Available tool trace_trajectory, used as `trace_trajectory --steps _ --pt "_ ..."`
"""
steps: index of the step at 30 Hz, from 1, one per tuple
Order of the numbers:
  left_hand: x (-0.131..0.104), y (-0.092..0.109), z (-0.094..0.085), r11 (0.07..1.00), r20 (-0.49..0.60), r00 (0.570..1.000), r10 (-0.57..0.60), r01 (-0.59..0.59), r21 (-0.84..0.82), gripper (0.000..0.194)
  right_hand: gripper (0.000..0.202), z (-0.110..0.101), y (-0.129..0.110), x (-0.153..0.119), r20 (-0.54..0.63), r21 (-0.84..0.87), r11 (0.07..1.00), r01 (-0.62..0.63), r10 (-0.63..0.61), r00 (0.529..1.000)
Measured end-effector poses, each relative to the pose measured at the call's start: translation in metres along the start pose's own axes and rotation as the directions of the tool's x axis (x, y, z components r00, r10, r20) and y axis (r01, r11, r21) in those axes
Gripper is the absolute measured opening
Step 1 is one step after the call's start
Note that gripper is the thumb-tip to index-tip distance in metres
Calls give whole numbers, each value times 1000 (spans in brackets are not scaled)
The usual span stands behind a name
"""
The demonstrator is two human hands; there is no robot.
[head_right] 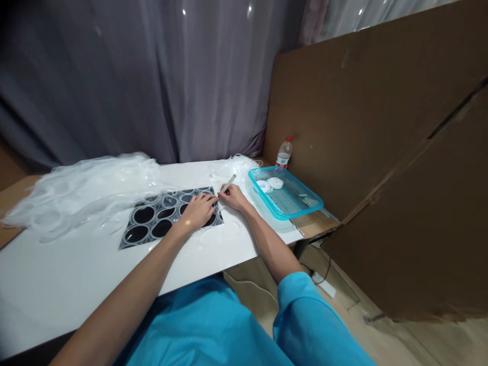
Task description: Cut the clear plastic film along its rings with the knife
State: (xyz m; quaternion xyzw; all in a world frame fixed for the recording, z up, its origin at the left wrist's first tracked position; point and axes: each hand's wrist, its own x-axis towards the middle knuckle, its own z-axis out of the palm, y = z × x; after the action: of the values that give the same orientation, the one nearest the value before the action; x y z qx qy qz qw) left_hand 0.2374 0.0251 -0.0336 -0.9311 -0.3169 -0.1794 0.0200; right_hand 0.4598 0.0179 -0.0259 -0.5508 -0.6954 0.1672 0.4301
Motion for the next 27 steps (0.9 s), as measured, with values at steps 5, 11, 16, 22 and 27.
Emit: trace_trajectory --steps 5,11,16,22,27 --pt "0 1 -1 1000 0 1000 0 0 9 44 17 -3 -4 0 45 -71 997 41 -38 998" --pt "1 0 0 1000 4 1000 -4 4 15 42 11 -3 -6 0 74 -252 963 91 -75 994" --pt "1 0 2 1000 5 1000 -7 7 18 40 10 2 -10 -1 112 -420 899 128 -88 990" --pt "2 0 2 1000 8 1000 -15 15 14 42 13 7 -13 -1 116 -436 890 130 -88 989" --pt "2 0 2 1000 3 1000 -24 24 0 44 12 9 -13 -3 103 -418 898 135 -101 990"
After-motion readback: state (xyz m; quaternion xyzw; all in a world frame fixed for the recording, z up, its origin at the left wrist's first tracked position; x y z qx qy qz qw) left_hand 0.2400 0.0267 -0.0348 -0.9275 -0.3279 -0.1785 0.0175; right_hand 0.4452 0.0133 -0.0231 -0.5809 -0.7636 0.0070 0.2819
